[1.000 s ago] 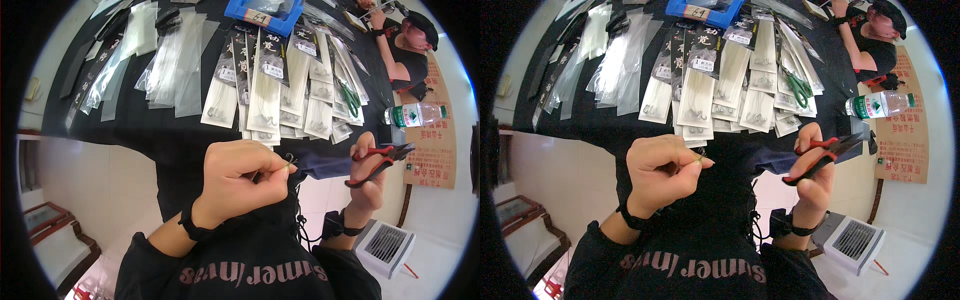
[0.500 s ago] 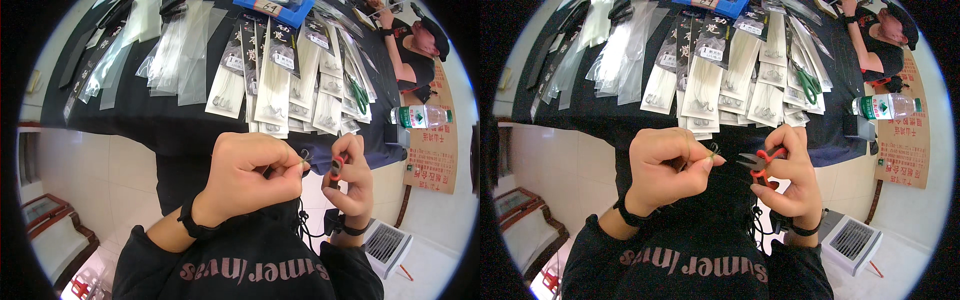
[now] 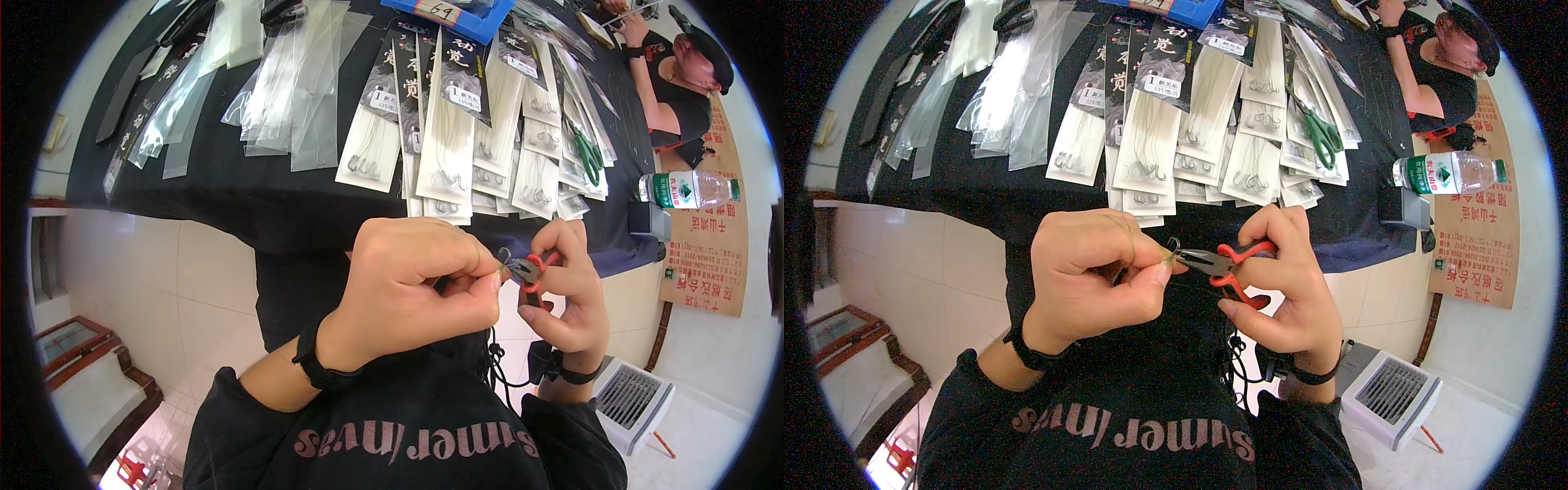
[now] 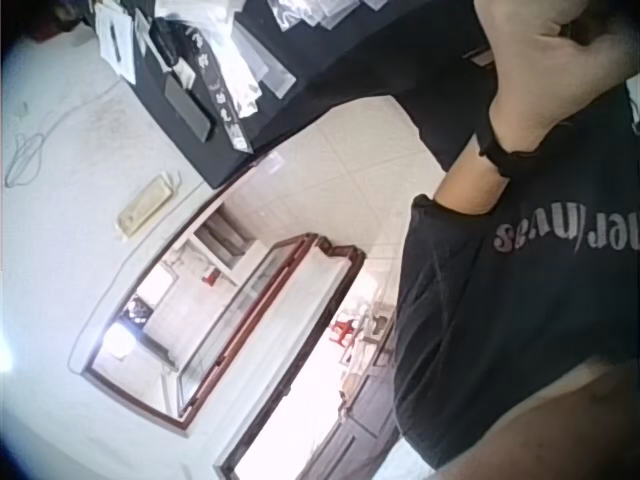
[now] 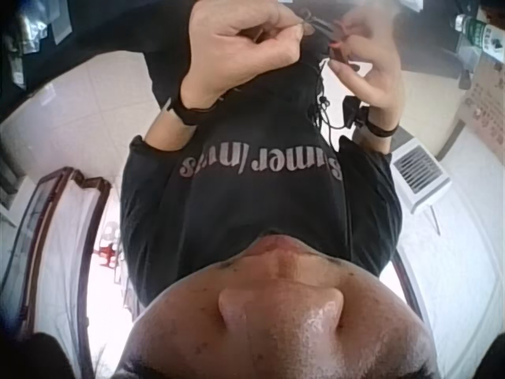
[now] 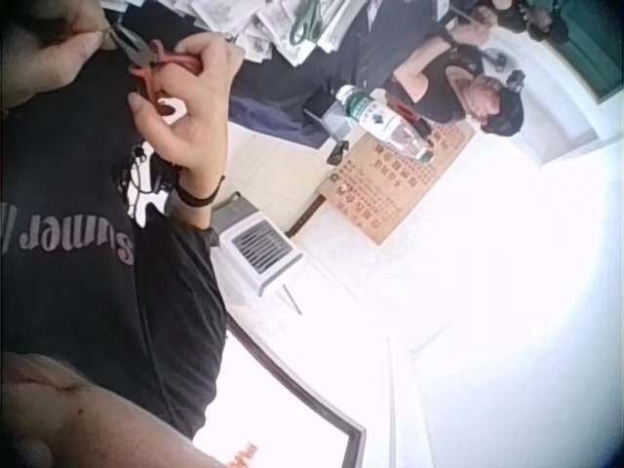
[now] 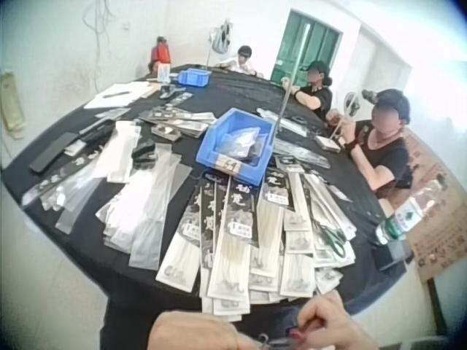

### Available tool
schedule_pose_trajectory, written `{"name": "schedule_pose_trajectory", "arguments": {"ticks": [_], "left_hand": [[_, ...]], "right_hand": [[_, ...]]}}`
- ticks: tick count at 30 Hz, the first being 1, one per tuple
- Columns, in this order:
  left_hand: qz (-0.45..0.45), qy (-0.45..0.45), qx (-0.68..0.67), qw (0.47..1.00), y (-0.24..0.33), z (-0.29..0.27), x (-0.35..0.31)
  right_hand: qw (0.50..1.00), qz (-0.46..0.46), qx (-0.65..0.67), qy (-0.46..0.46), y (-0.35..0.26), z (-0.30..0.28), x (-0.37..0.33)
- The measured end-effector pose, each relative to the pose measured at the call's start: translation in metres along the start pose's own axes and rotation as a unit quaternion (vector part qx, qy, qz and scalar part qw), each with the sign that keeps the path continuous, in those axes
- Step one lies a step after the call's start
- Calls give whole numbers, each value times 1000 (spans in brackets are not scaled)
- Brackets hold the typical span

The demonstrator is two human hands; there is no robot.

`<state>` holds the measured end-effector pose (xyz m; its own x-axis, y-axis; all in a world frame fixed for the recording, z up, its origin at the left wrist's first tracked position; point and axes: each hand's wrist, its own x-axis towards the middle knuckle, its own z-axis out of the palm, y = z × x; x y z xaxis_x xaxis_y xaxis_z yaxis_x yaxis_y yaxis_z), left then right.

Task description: The person picks up a fishing hook and line, trims the excess line with shears, and then slides the assembly into a plastic sleeve.

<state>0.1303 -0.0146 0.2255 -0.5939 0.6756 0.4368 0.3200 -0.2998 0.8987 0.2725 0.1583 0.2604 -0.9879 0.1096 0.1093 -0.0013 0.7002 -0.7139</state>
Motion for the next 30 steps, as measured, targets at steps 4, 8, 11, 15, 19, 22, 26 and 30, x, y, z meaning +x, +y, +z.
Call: {"name": "schedule_pose_trajectory", "arguments": {"ticks": [4,8,11,15,19,22,26,30], "left_hand": [[9,-7,3,1000,0,0,0],[4,-11,14,1000,0,-1,0],[13,-9,16,1000,0,-1,0],[14,-12,20,1000,0,-1,-1],[24,-13,17,999,-2,0,0],[21,-21,10,999,-2,-1,0],[8,-30,0,1000,-2,-2,0],[8,-40,-8,999,-2,-2,0]], "right_hand": [[1000,3,-5,-3,-1,-1,0],[1000,-3,-10,-5,-2,-2,1],[1000,2,-7,2,-3,-1,0],[1000,-1,1,-6,-1,-5,0],[999,-24,39,-29,3,-9,1],[996,-17,86,-26,6,-6,-1],[976,2,213,-44,9,-1,-4],[970,5,240,-35,11,3,-7]]}}
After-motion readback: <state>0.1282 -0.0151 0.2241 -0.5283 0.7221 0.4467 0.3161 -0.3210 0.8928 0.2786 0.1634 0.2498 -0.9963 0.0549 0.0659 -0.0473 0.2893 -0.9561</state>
